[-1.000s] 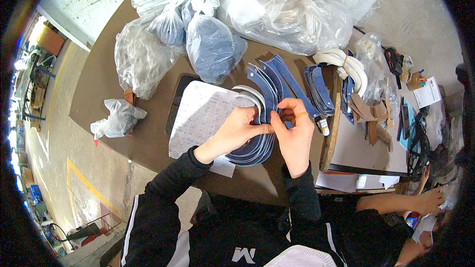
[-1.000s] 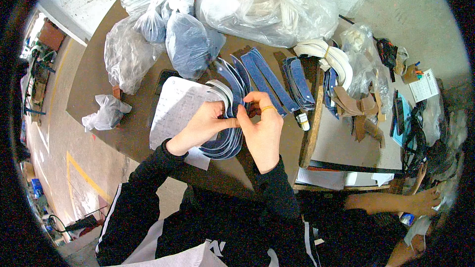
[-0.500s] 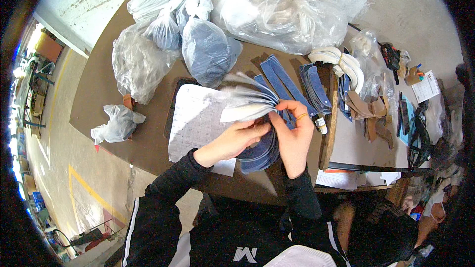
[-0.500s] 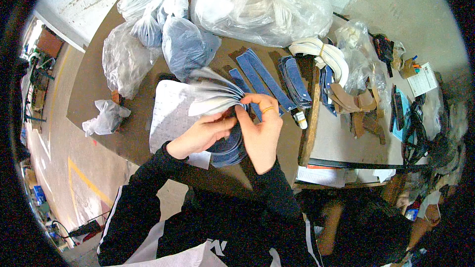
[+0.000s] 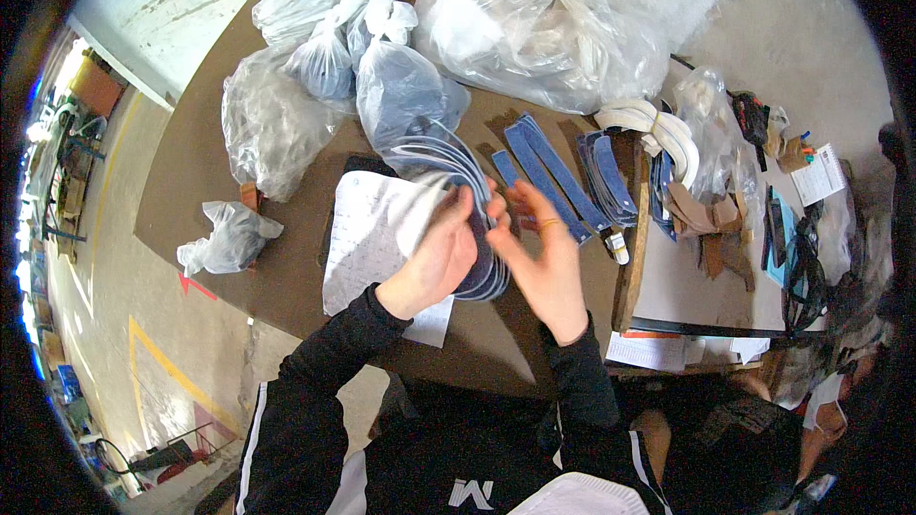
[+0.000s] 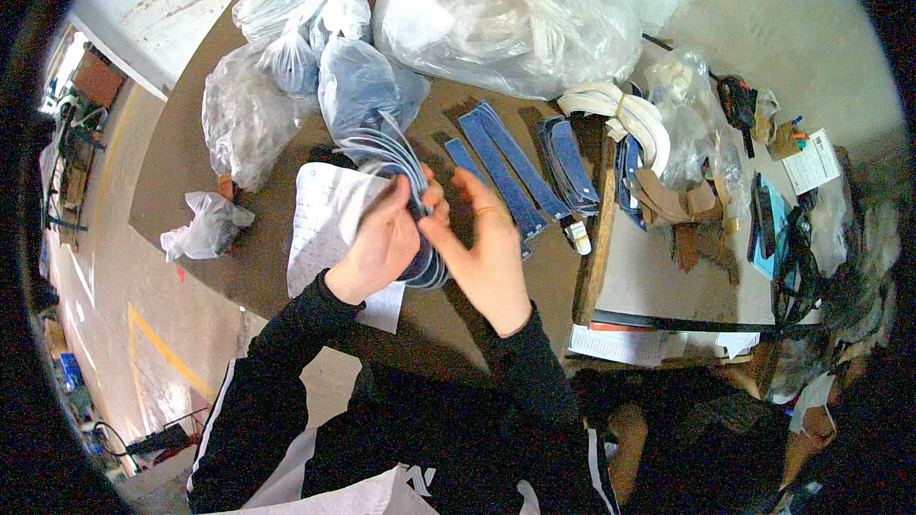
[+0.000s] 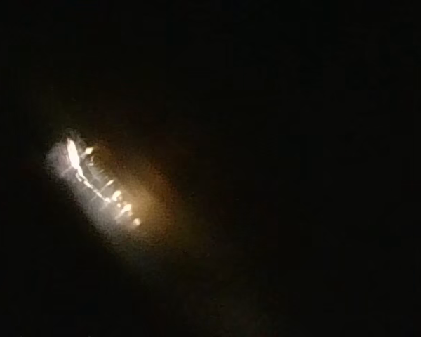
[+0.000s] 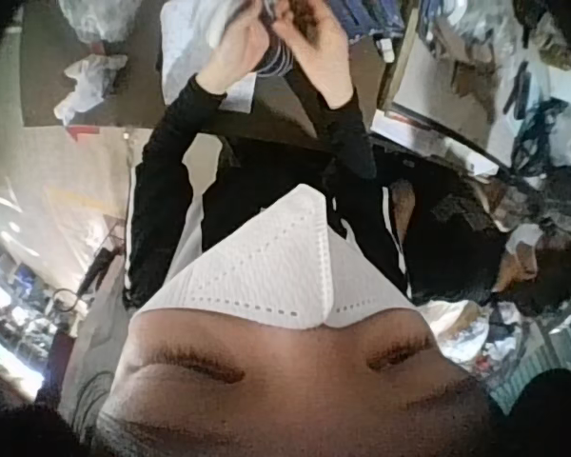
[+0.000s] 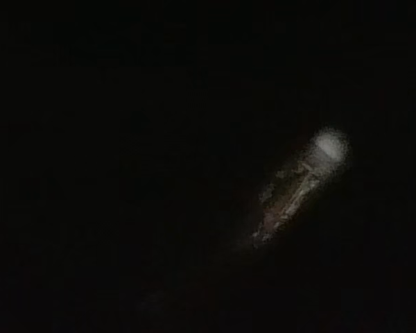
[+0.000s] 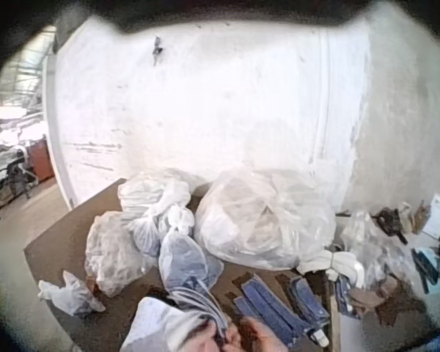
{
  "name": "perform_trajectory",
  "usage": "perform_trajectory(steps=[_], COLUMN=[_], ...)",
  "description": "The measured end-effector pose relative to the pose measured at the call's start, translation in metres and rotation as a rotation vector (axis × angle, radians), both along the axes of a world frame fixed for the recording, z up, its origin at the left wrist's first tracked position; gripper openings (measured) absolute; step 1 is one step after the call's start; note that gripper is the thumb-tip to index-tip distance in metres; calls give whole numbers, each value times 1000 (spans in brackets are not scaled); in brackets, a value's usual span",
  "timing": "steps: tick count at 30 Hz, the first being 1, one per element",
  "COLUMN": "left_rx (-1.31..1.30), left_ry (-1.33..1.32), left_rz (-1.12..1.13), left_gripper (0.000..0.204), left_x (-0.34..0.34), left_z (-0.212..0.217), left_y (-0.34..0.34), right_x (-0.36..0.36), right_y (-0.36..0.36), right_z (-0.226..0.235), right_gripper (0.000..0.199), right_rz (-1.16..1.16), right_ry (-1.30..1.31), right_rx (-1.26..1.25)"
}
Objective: The person unpacks blue and white curved fabric pieces from a plastic bag, separates them by color, and stacks them on a table. The person repeatedly picks up, aligns, and places the pieces into neat piles while another person works nearby.
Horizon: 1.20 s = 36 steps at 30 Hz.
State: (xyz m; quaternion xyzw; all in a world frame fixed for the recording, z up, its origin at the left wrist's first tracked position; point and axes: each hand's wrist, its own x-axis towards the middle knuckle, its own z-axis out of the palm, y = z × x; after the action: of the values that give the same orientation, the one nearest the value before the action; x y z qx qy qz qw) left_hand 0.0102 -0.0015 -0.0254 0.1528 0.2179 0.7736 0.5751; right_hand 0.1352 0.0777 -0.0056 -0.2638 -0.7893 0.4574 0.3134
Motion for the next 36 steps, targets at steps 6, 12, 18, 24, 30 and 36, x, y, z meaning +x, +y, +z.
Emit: perform_trajectory(steps=[6, 12, 18, 24, 30, 36], left_rx=[-108, -134, -368, -455, -395, -251], left_ry=[-186, 79, 377, 661, 1331, 1656], left_rz=[112, 153, 243, 146, -88, 44], left_gripper=[29, 30, 34, 48, 37, 35], left_x=[-5, -26, -41, -46, -70, -59], left_z=[6, 8, 16, 0, -4, -4], left_y=[-1, 0, -2, 0, -1, -6], right_x=[-13, -3, 33, 54, 53, 55], right_y=[-31, -19, -32, -32, -37, -48], right_z=[7, 2, 1, -39, -21, -20], right_gripper=[48, 39, 36, 29, 29, 30], right_rz=[-3, 80, -44, -234, -291, -345], right_ry=[-212, -32, 52, -180, -302, -353], right_rx=[12, -500, -808, -222, 64, 185])
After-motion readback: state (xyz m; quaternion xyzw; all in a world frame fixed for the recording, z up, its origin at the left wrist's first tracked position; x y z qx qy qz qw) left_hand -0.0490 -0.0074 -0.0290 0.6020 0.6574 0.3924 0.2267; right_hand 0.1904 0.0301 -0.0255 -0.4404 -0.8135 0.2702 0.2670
